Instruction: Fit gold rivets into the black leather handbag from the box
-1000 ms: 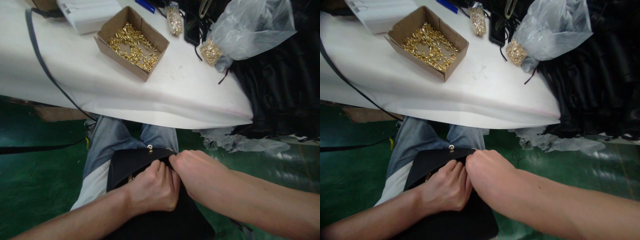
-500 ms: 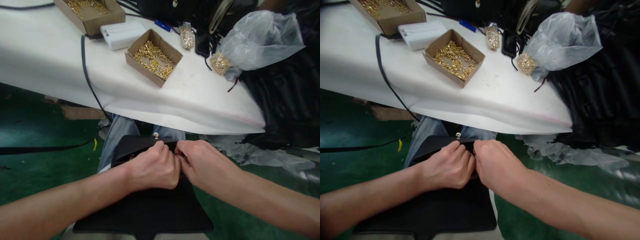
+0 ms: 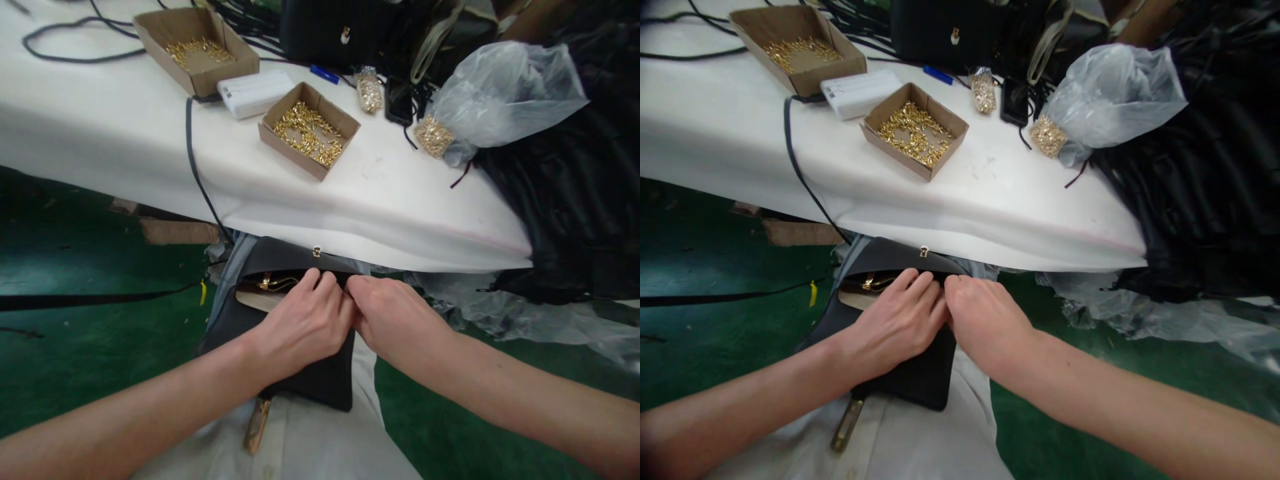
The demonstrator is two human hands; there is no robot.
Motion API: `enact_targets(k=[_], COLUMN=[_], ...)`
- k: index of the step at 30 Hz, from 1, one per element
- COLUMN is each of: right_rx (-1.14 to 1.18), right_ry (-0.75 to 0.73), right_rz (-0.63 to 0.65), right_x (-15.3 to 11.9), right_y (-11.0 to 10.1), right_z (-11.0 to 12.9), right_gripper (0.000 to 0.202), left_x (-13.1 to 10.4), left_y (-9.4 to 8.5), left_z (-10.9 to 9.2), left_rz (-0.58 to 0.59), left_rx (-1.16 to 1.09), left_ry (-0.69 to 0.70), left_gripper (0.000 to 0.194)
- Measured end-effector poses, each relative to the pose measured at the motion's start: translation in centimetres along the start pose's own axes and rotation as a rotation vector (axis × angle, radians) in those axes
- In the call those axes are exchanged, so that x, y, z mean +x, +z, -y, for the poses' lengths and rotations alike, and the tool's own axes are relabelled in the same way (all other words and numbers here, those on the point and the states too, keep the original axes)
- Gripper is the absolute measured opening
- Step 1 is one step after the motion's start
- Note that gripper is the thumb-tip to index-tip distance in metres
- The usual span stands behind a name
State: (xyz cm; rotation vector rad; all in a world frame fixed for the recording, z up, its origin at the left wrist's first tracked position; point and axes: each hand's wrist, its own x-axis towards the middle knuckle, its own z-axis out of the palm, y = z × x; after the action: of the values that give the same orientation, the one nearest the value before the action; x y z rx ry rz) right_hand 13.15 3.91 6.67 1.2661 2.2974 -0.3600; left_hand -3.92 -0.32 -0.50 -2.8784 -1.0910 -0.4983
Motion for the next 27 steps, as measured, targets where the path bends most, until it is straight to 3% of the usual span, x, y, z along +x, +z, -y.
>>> enact_targets(k=[2,4,7,9,11,13,14,17,22,25,27], right_rx=[0.023,0.065,0.144,0.179,0.195,0.2,0.201,0.206,0.202,0.2,0.228], right_ry=[0.004,0.008,0.005,-0.001,-0.007,-0.016,-0.026,-0.055,-0.103,-0.111,-0.089], right_rz=[0.009,0.014,0.012,-0.008,-0.037,-0.057,-0.062,-0.067,-0.05,-0.08,-0.089], right_x=[0.3,0.5,0.6,0.5,0.4,0.2,0.1,-0.4,-0.8,-0.9,-0.7], right_y=[-0.6,-0.9,-0.7,-0.2,0.4,1.1,1.4,2.1,2.7,2.8,2.6], right_z=[0.0,0.0,-0.2,-0.5,-0.7,-0.9,-0.9,-0.8,-0.4,-0.2,0.0], right_gripper=[0.019,0.019,0.018,0.018,0.017,0.017,0.016,0.015,0.016,0.019,0.019], left_x=[-1.3,-2.4,-3.1,-2.8,-2.2,-1.9,-1.8,-2.1,-2.7,-2.1,-1.3], left_y=[-1.3,-2.2,-2.8,-2.5,-2.0,-1.5,-1.3,-0.8,0.3,0.9,1.0], left_z=[-1.2,-2.8,-5.4,-6.5,-7.1,-7.4,-7.5,-7.6,-6.7,-5.8,-5.2], left_rz=[0.019,-0.017,0.041,0.113,-0.028,-0.171,-0.184,-0.128,-0.162,-0.137,-0.104], left_rx=[-0.084,-0.341,-1.111,-1.66,-2.013,-2.176,-2.211,-2.224,-2.364,-2.427,-2.395], left_ry=[-0.134,-0.385,-0.961,-1.214,-1.368,-1.433,-1.433,-1.392,-1.369,-1.318,-1.41], left_gripper=[0.022,0.03,0.025,0.038,0.054,0.065,0.068,0.071,0.074,0.066,0.055])
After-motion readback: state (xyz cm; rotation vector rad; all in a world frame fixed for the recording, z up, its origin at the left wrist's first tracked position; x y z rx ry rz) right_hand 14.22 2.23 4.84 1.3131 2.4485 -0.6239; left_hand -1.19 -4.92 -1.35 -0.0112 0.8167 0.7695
